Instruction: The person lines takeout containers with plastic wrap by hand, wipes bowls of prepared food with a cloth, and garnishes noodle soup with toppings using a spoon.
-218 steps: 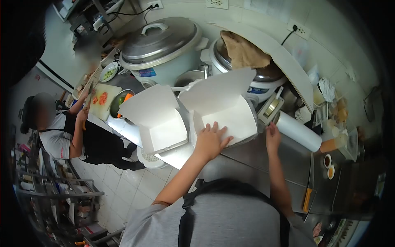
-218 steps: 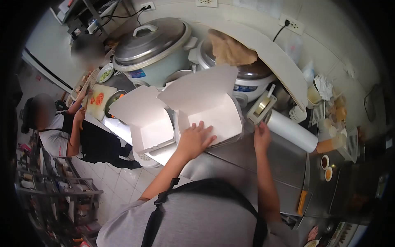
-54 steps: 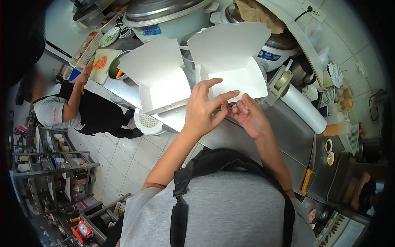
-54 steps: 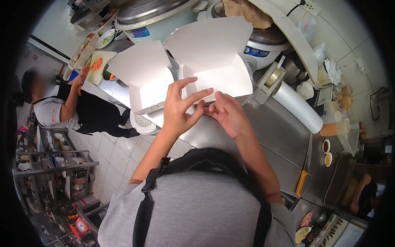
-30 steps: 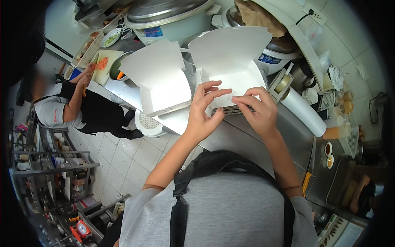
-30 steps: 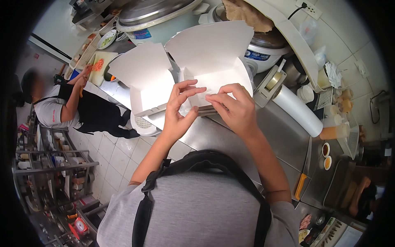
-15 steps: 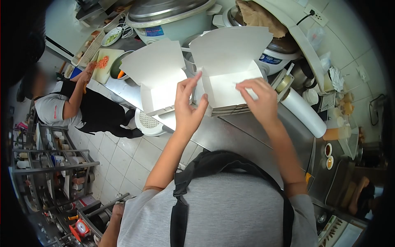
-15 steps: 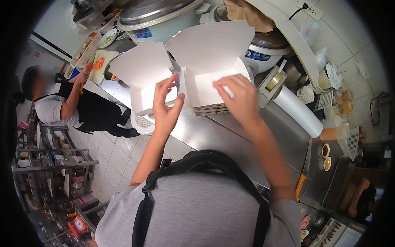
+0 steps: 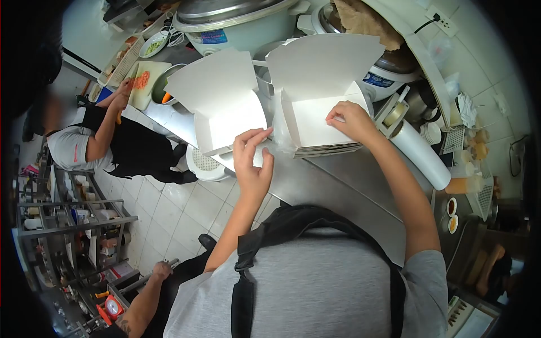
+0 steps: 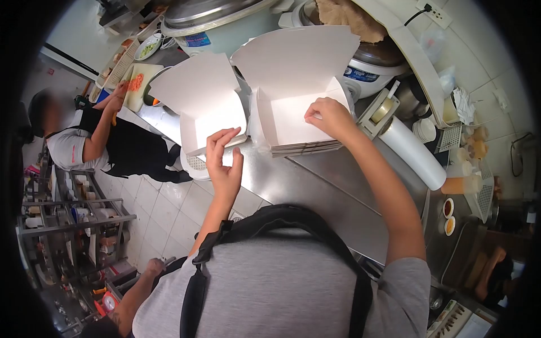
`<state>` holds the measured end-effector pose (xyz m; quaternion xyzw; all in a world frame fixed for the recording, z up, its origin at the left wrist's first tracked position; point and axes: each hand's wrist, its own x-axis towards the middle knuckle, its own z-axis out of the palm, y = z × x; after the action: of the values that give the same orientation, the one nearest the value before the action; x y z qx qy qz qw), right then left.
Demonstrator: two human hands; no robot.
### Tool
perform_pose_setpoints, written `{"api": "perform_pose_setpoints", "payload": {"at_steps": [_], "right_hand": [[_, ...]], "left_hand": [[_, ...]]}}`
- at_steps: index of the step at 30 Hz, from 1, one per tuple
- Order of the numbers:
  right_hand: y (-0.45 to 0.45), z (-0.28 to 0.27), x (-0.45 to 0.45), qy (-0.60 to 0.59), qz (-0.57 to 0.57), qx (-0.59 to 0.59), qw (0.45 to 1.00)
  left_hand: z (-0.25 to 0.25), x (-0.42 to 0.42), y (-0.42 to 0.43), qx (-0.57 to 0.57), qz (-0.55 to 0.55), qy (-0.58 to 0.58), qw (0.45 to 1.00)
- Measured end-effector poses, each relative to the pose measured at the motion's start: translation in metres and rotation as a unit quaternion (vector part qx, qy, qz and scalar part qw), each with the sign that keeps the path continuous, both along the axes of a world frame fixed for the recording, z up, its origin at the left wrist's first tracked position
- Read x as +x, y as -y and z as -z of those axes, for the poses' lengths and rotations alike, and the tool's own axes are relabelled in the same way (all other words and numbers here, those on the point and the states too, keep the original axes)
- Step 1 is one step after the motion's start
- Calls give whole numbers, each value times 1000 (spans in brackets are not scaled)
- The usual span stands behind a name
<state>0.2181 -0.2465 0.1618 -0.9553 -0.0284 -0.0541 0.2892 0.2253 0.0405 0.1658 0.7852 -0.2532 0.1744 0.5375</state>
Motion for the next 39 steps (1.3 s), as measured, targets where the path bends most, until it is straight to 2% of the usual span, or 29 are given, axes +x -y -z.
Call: {"api": "perform_pose_setpoints", "payload": {"at_steps": [5, 11, 17, 20, 23, 26, 27, 30, 32, 35, 36, 39], "right_hand": [[6, 4, 7, -36, 6, 23, 999], [11, 8, 21, -136, 44, 105, 984], [14, 3, 38, -207, 56, 58, 975], [27, 5, 48, -232, -11, 89, 968], [40, 13, 52, -250, -65, 192, 947], [41, 30, 53, -208, -78, 139, 965], [52, 56, 58, -201, -76, 195, 957], [35, 23, 43, -168, 10, 69, 983], [25, 12, 33, -135, 7, 57, 989], [29, 16, 27, -78, -37, 66, 994], [30, 14, 24, -116, -30, 97, 988], [26, 13, 24, -96, -55, 88, 990]], "left_hand": [[3, 6, -4, 8, -16, 11, 1000], [2, 5, -1, 29, -3, -14, 999], [6, 4, 4, 29, 15, -37, 999], [4, 1, 7, 28, 28, -31, 999], [3, -10, 9, 25, 35, -44, 998], [11, -29, 8, 29, 20, -41, 999], [14, -37, 7, 14, 13, -45, 999], [7, -51, 5, 13, 6, -53, 999], [-2, -67, 0, 2, -2, -90, 996], [-1, -85, -11, -12, -52, -65, 996], [-1, -97, -14, -7, -67, -69, 995], [-6, -119, -25, 18, -107, -64, 992]]}}
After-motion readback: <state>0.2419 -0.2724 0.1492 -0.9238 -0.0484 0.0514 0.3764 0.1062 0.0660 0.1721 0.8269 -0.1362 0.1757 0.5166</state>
